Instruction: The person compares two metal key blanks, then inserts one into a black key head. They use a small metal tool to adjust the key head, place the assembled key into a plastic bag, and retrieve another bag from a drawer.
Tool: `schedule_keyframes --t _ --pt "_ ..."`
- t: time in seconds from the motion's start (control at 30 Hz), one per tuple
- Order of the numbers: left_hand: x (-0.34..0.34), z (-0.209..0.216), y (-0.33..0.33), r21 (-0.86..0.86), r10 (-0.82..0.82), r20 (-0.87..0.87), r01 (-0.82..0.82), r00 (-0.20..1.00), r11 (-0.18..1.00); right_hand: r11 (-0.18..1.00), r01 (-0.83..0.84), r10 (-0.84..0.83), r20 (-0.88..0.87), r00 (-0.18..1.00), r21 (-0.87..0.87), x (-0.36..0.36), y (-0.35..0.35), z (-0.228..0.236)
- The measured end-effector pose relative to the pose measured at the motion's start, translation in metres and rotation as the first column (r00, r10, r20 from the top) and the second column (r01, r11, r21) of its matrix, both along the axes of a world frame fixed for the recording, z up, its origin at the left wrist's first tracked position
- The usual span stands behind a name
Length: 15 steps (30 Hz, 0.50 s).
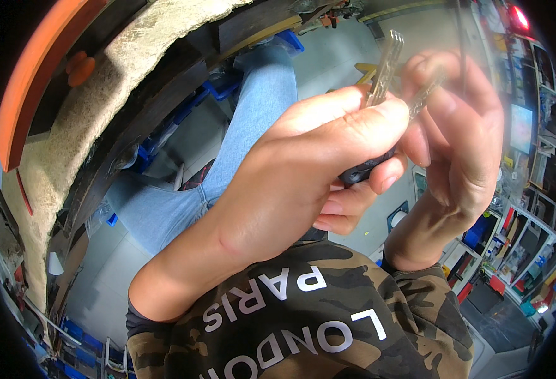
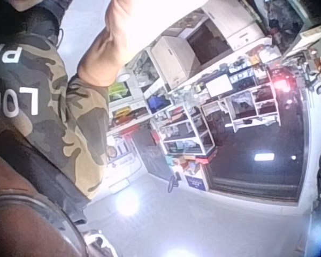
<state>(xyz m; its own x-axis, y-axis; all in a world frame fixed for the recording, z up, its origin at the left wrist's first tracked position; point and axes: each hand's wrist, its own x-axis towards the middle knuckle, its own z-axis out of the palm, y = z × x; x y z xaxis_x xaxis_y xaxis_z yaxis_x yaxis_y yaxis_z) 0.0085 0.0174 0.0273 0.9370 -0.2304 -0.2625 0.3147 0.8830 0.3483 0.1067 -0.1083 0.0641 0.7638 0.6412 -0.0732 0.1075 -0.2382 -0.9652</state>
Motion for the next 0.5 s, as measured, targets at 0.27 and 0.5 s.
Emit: schedule_keyframes --t 0.27,0.5 --pt "-0.0012 0.0053 -0.0017 0.072 0.015 -0.03 -0.012 0.999 0.997 1.0 0.011 -0.012 -0.073 0.997 -0.006 -0.0008 -0.0002 0.0016" --pt "-0.0041 0.0086 -0.0008 0.087 0.011 -0.073 -0.004 0.997 0.996 0.999 0.048 -0.05 -0.13 0.99 -0.018 -0.0043 0.0024 0.0025"
